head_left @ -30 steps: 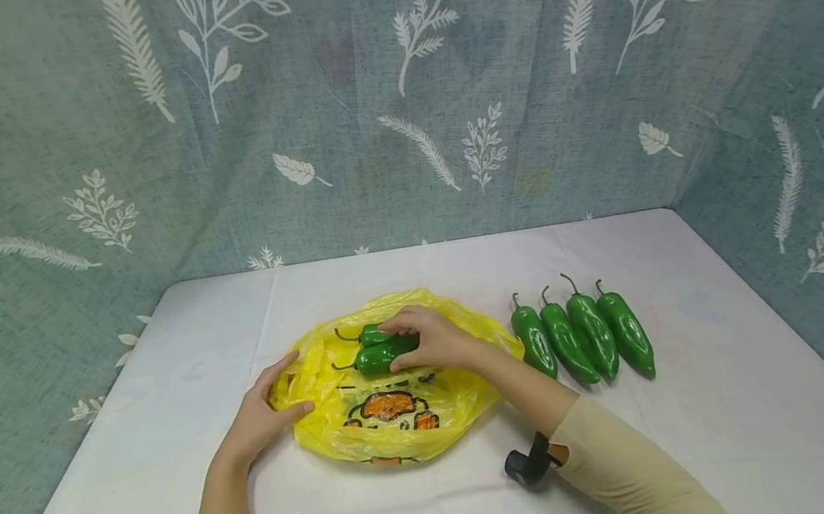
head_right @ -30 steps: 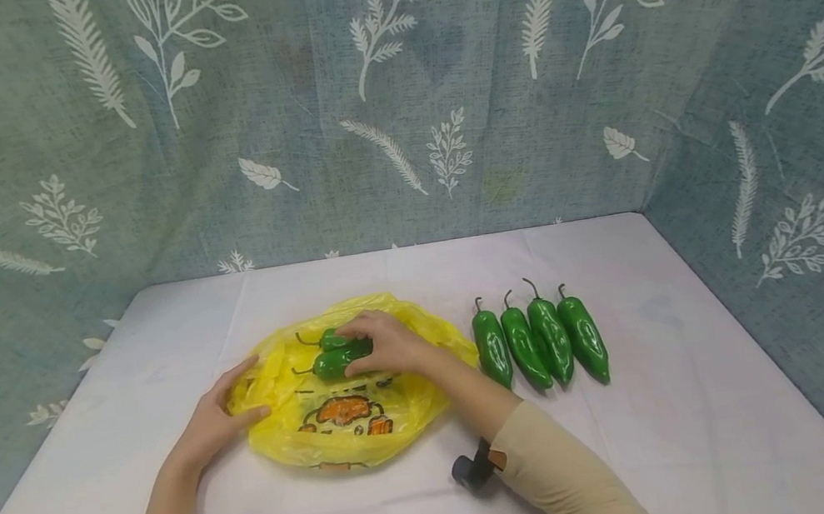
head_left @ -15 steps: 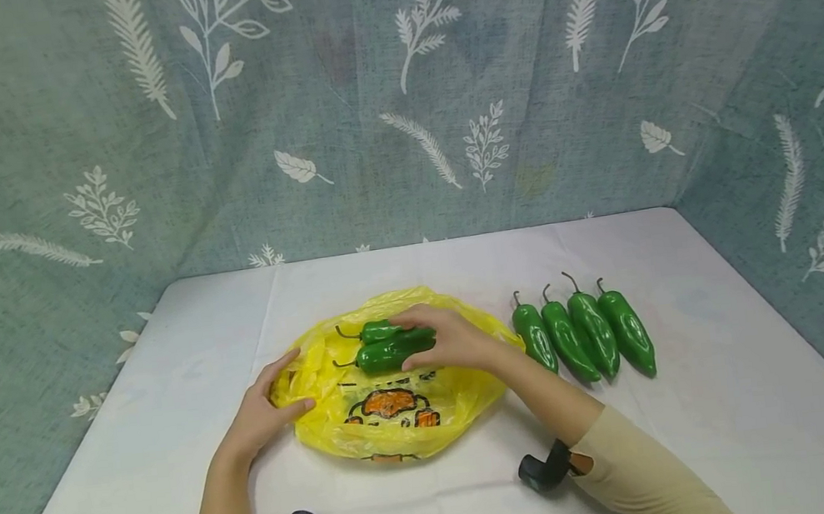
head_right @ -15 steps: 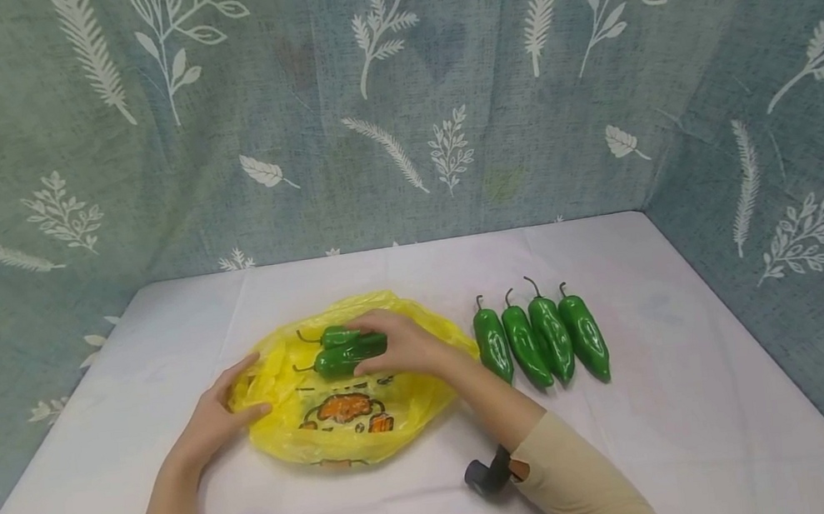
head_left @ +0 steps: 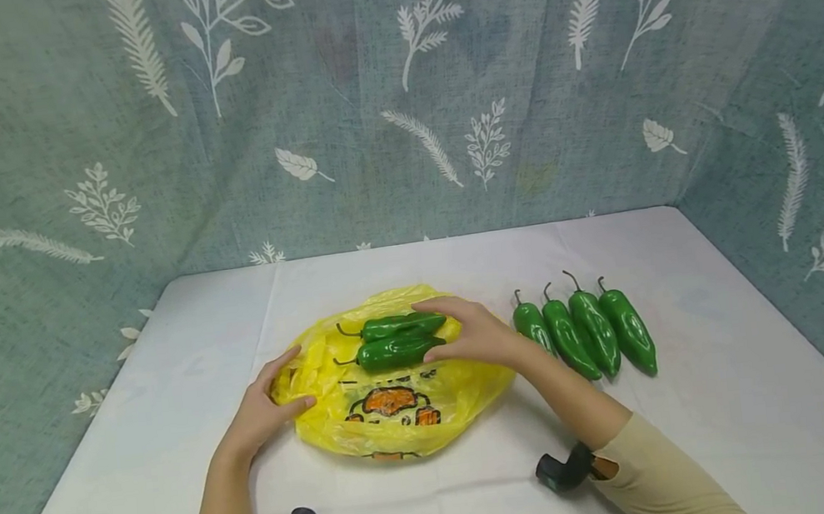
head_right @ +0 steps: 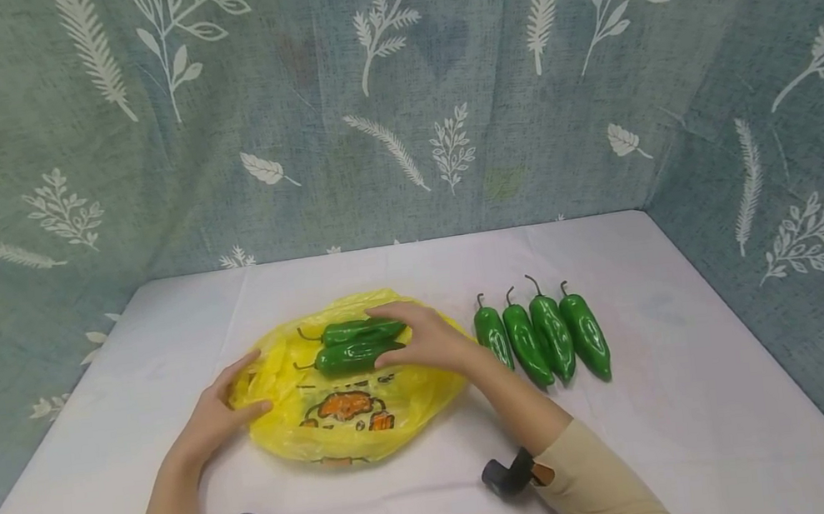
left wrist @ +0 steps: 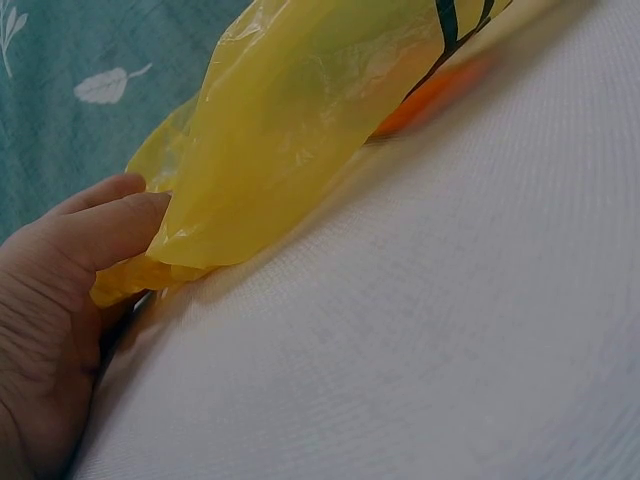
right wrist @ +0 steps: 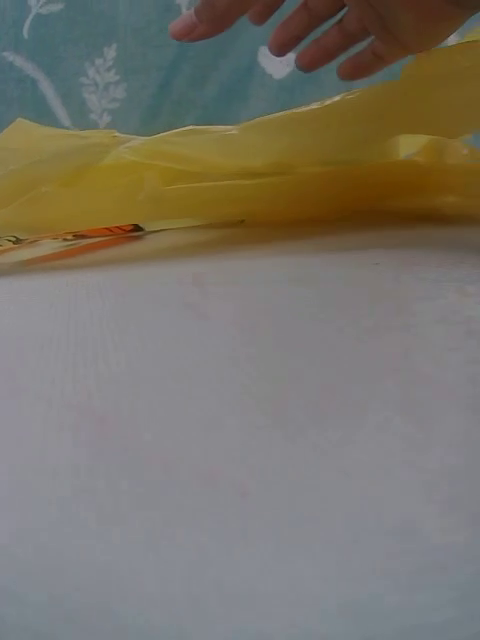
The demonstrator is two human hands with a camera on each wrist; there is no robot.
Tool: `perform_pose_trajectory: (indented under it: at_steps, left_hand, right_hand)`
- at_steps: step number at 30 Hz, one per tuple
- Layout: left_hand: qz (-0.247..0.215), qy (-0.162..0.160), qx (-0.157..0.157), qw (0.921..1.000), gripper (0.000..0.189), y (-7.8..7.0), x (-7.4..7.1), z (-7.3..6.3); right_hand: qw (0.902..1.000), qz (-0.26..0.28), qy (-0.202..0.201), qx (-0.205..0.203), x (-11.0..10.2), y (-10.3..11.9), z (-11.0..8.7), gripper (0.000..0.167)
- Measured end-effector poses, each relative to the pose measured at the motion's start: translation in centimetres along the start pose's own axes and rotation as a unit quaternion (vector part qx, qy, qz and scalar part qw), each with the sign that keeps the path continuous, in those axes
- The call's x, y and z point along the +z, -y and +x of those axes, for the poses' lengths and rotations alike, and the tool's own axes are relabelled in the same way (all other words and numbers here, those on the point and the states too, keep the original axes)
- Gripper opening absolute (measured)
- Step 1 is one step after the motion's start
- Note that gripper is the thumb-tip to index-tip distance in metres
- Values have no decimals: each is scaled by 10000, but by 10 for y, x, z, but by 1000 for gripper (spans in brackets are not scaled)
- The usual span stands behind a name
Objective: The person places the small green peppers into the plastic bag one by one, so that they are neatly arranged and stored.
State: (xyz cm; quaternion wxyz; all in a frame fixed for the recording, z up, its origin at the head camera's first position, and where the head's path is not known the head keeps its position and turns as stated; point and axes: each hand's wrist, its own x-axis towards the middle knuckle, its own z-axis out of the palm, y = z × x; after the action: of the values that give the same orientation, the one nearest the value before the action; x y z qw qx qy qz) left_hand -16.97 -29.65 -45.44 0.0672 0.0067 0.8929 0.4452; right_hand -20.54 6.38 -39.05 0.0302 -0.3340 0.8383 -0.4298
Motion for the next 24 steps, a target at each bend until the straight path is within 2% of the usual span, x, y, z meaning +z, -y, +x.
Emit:
perform_pose_trajectory:
  at_steps: [11, 18, 24]
  left_hand:
    - [-12, -8, -50, 10000, 89, 0, 0, 0]
    - [-29, -12, -39, 10000, 89, -1, 1, 0]
    - [8, -1, -69, 10000, 89, -2, 1, 0]
  right_hand:
    - [9995, -100, -304, 67, -15, -2, -13, 72]
    - [9986, -41, -525, -58, -23, -4, -19, 72]
    - [9977, 121, -661, -7, -30, -8, -28, 71]
